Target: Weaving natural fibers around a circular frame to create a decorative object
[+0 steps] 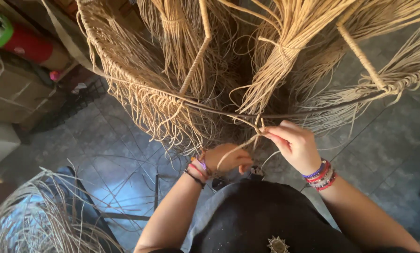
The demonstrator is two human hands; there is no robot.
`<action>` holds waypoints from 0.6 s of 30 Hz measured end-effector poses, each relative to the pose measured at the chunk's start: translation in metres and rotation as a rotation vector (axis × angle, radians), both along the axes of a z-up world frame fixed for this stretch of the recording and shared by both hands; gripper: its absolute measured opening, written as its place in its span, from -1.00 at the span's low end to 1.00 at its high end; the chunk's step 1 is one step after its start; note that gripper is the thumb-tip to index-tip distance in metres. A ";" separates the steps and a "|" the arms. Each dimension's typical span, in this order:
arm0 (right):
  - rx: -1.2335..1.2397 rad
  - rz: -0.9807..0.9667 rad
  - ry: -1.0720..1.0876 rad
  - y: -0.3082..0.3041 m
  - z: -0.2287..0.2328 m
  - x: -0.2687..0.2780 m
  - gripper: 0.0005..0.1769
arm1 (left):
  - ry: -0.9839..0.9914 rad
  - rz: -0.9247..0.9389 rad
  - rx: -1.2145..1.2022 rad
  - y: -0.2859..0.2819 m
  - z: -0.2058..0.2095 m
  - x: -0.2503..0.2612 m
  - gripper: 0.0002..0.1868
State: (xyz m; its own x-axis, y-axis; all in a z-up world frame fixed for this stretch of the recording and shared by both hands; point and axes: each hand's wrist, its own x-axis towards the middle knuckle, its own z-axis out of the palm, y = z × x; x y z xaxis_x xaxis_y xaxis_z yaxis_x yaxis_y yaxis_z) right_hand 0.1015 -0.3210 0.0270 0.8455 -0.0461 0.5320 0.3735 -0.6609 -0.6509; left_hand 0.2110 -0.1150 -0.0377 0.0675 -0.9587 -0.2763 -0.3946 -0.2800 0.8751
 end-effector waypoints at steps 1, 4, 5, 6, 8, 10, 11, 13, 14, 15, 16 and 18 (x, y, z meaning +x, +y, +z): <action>0.002 0.007 0.001 0.002 0.002 0.001 -0.89 | 0.001 0.007 0.002 -0.004 0.030 -0.002 -0.55; -0.062 0.012 -0.020 0.005 0.000 0.006 -0.88 | 0.124 0.304 -0.166 -0.011 0.071 -0.005 -0.54; -0.104 0.012 -0.038 0.001 -0.007 0.005 -0.89 | 0.360 0.330 -0.231 -0.011 0.048 -0.009 -0.63; -0.145 0.012 -0.057 -0.002 -0.014 0.003 -0.88 | 0.596 0.353 -0.295 -0.010 0.024 -0.013 -0.67; -0.139 0.025 -0.053 -0.002 -0.013 0.004 -0.88 | 0.220 0.200 -0.194 0.002 0.003 -0.007 -0.62; -0.129 0.037 -0.043 0.001 -0.011 0.004 -0.88 | -0.148 0.047 -0.081 0.007 0.016 -0.005 -0.56; -0.139 0.034 -0.048 0.003 -0.012 0.006 -0.88 | -0.129 0.116 -0.113 0.006 0.040 -0.004 -0.60; -0.146 0.037 -0.052 0.004 -0.017 0.007 -0.88 | -0.110 0.192 -0.142 0.005 0.055 -0.006 -0.55; -0.175 0.036 -0.058 0.003 -0.022 0.008 -0.89 | 0.178 0.261 -0.237 0.005 0.046 -0.007 -0.61; -0.207 0.033 -0.066 0.000 -0.026 0.009 -0.88 | 0.466 0.325 -0.335 0.002 0.038 -0.008 -0.60; -0.210 0.038 -0.068 0.003 -0.019 0.008 -0.88 | 0.464 0.329 -0.338 0.005 0.028 -0.007 -0.60; -0.157 0.034 -0.065 0.011 -0.005 0.008 -0.87 | -0.061 0.100 -0.097 0.013 0.009 -0.001 -0.54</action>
